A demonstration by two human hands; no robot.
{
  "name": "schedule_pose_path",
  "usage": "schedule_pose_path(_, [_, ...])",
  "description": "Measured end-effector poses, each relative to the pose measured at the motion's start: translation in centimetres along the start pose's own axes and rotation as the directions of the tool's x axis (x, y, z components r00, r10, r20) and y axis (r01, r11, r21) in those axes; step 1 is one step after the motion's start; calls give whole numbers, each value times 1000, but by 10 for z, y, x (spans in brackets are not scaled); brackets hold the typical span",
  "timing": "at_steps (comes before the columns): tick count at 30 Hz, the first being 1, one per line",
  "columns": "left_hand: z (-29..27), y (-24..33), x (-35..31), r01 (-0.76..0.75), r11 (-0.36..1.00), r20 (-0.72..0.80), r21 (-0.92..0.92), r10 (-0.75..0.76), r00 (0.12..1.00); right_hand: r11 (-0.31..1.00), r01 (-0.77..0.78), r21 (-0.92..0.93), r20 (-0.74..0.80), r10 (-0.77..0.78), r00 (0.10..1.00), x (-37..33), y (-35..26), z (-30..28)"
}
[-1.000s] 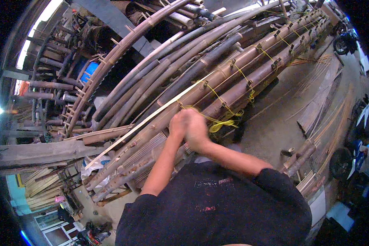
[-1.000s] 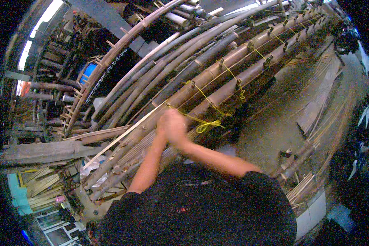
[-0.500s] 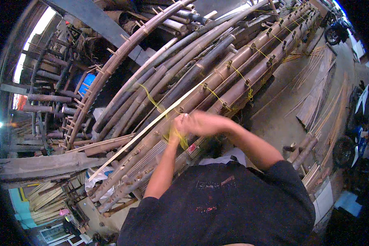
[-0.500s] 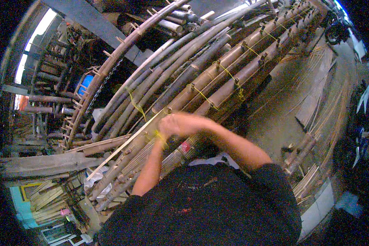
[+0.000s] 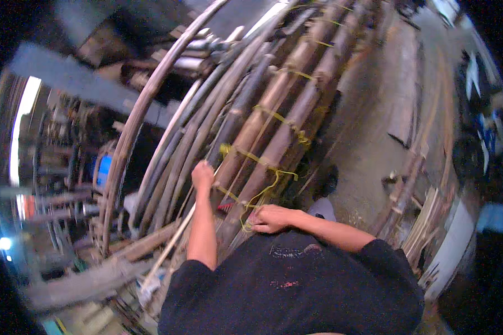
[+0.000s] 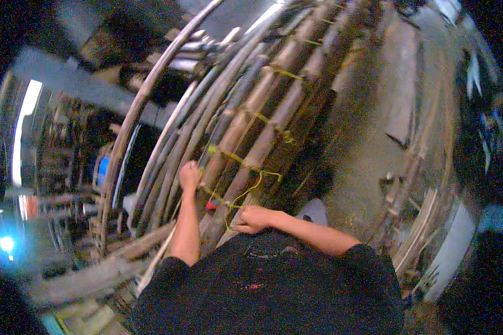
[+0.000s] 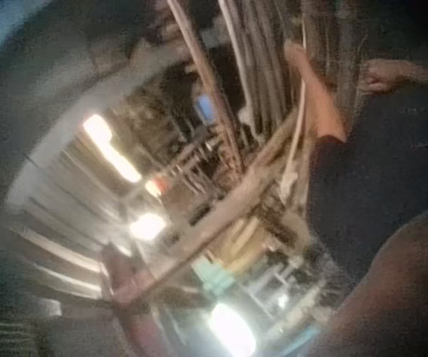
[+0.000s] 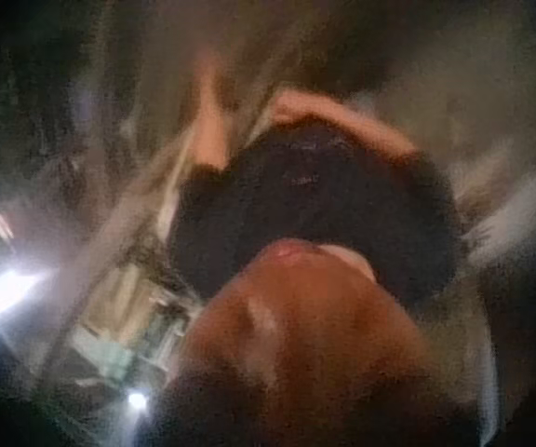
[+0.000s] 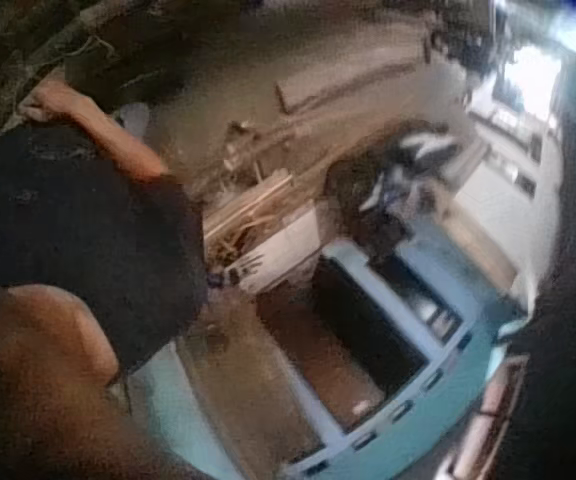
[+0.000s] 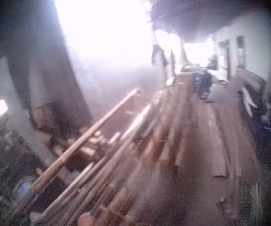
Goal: The person repeatedly ties yellow string around a bundle of long bamboo poles arranged horizontally. They wrap the string around the poles and secure it with knots, moving along the length of the bundle to fasten multiple sections.
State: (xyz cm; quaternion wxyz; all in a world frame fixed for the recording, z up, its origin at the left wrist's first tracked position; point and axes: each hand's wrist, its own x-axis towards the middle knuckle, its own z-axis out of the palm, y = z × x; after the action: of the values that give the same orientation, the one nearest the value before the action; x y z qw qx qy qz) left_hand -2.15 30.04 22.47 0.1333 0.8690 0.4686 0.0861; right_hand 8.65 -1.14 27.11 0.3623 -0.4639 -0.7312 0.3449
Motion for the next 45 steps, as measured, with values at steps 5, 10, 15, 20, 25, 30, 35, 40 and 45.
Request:
schedule_pose_path(5, [-2,-17,16,39,962,426,270,-156,891,-18,392,920,-316,559,767,-65,33,-74])
schedule_pose_path(10, [-32,28,52,210,976,272,-49,-189,944,347,-445,825,100,686,720,-156,132,-54])
schedule_pose_path(15, [-56,210,73,-40,965,46,-261,54,997,577,-760,300,78,779,622,-227,163,-122])
schedule_pose_path(20, [-52,407,87,-295,897,-7,-329,310,951,491,-757,432,-315,868,383,-321,173,-220])
schedule_pose_path(25, [-2,555,128,-544,761,-56,-353,564,824,447,-424,788,-452,887,95,-403,189,-270])
schedule_pose_path(30, [123,712,126,-514,707,152,-487,648,746,351,-207,913,-368,929,-49,-477,237,-253])
schedule_pose_path(35, [272,857,87,-509,709,494,-488,705,509,80,-425,902,-181,963,-202,-571,284,-245])
schedule_pose_path(40, [443,938,29,-610,506,662,-610,748,-43,-245,-368,897,40,874,-484,-696,323,-293])
schedule_pose_path(45, [489,1012,-48,-485,641,796,-595,556,-241,-199,-192,961,19,741,-671,-822,418,-381])
